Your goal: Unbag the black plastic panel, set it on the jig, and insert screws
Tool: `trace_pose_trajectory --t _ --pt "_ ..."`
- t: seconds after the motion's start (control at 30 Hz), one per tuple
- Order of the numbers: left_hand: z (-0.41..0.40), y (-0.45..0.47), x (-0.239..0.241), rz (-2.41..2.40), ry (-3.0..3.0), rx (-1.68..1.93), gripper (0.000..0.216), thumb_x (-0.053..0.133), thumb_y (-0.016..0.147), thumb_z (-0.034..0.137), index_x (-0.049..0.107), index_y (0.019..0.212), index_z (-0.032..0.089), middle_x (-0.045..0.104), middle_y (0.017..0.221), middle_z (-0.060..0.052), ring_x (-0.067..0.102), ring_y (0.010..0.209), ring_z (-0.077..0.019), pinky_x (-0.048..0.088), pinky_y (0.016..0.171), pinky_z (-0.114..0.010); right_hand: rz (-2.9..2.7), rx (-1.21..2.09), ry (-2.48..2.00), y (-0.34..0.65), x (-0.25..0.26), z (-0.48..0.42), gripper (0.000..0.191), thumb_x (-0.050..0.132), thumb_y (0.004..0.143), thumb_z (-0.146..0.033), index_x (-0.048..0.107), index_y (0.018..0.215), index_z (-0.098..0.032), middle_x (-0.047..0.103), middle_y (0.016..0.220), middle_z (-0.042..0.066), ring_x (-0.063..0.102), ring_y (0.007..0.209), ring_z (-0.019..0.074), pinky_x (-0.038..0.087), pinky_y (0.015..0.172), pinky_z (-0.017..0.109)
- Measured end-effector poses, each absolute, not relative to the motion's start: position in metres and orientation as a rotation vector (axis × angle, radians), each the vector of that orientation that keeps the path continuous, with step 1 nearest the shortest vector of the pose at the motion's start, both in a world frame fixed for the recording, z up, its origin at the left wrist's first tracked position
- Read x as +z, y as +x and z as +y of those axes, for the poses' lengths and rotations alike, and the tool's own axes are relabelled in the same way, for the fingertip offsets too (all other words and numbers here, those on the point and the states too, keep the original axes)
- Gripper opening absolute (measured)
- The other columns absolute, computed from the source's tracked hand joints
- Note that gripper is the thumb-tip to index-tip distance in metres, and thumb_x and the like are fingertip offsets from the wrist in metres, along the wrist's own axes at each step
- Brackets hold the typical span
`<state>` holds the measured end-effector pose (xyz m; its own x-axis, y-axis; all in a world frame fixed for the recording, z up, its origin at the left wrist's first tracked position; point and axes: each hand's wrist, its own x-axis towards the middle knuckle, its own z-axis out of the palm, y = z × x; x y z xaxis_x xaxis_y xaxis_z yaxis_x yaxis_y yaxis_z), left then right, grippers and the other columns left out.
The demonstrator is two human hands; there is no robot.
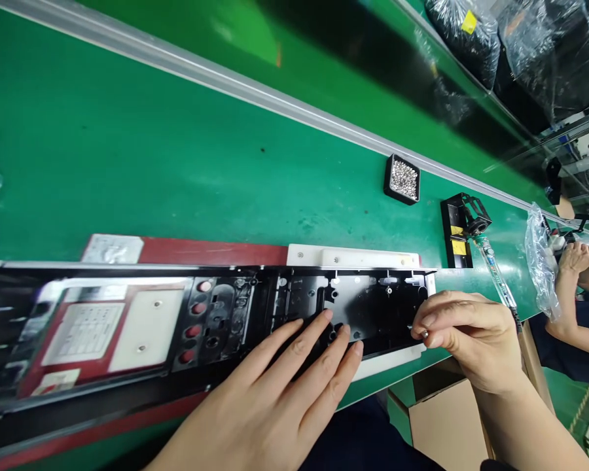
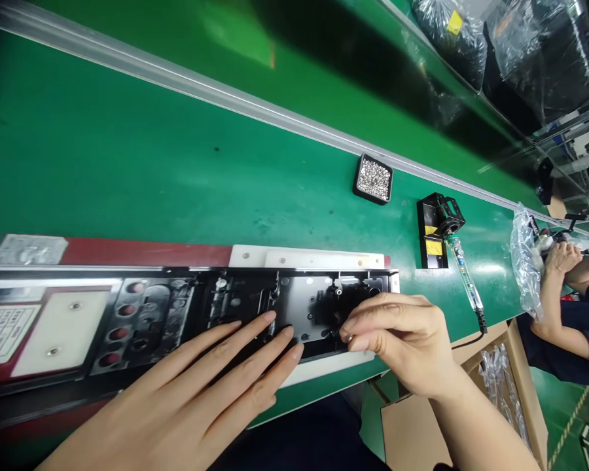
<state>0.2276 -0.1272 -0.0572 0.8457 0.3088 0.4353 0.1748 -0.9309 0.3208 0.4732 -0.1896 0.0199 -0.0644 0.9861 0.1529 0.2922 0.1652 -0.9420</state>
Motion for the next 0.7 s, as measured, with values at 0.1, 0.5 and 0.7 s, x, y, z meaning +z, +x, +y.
trace_pose_trajectory --t 0.1,0.5,0.7 --pt "-0.1275 0.2289 -0.0587 0.380 2.755 0.737 0.044 0.043 0.092 0.026 0.053 0.133 0.015 0.057 0.133 -0.011 0.044 0.128 -0.0308 0.016 0.118 -0.043 -1.487 1.018 -1.226 0.4711 0.0191 -0.1896 0.031 0.064 0.093 -0.001 0.070 0.116 -0.021 0.060 0.093 0.006 0.061 0.082 0.0126 0.054 0.071 0.019" --pt "-0.1280 0.2285 -0.0593 0.388 2.743 0.769 0.045 0.044 0.091 0.024 0.053 0.134 0.013 0.056 0.134 -0.012 0.043 0.130 -0.0316 0.015 0.118 -0.044 -1.648 0.882 -1.278 0.4669 0.0210 -0.1926 0.004 0.057 0.099 -0.007 0.060 0.097 -0.009 0.058 0.086 0.006 0.058 0.081 0.0114 0.050 0.072 0.019" --pt "-0.1276 0.2303 -0.0531 0.386 2.744 0.728 0.045 0.035 0.092 0.017 0.053 0.132 0.012 0.058 0.132 -0.011 0.047 0.126 -0.0319 0.019 0.116 -0.046 -1.857 0.703 -1.380 0.4672 0.0264 -0.1936 0.009 0.055 0.095 0.001 0.058 0.098 -0.007 0.059 0.092 0.008 0.060 0.088 0.0142 0.053 0.076 0.021"
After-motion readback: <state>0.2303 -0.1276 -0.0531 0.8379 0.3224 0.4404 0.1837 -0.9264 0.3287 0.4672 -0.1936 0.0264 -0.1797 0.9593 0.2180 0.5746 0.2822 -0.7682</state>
